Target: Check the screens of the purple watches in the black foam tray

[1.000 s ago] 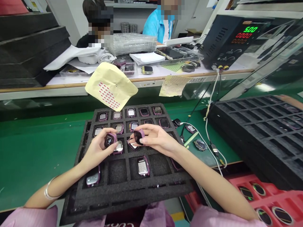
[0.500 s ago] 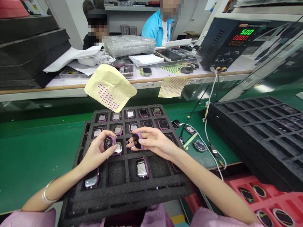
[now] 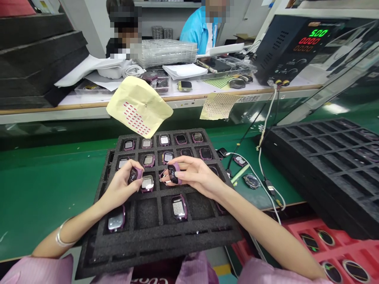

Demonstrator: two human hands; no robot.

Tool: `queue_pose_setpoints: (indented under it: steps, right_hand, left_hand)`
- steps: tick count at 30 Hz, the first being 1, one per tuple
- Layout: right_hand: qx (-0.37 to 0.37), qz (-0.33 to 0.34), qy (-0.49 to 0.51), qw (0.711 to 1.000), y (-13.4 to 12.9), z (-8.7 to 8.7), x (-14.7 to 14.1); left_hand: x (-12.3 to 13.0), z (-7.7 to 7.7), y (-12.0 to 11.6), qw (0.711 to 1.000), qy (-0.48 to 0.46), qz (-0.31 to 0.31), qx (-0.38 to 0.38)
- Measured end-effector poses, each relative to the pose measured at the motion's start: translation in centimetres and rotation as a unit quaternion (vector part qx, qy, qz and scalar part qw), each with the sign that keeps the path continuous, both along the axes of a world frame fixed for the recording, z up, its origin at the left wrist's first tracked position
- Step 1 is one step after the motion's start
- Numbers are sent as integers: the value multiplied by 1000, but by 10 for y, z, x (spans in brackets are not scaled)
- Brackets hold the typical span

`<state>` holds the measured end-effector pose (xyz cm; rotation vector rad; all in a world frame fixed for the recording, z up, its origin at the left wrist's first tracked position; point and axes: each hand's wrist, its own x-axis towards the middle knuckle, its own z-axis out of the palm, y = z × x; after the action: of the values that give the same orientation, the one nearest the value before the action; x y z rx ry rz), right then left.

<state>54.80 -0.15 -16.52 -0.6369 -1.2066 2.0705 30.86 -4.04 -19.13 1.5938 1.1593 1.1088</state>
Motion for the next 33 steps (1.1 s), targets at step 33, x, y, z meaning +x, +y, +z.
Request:
queue_pose_setpoints:
  steps: [33]
  right_hand:
    - [16, -11, -50, 999, -3, 4, 1]
  left_hand:
    - [-1, 1, 3, 1000, -7, 8, -17]
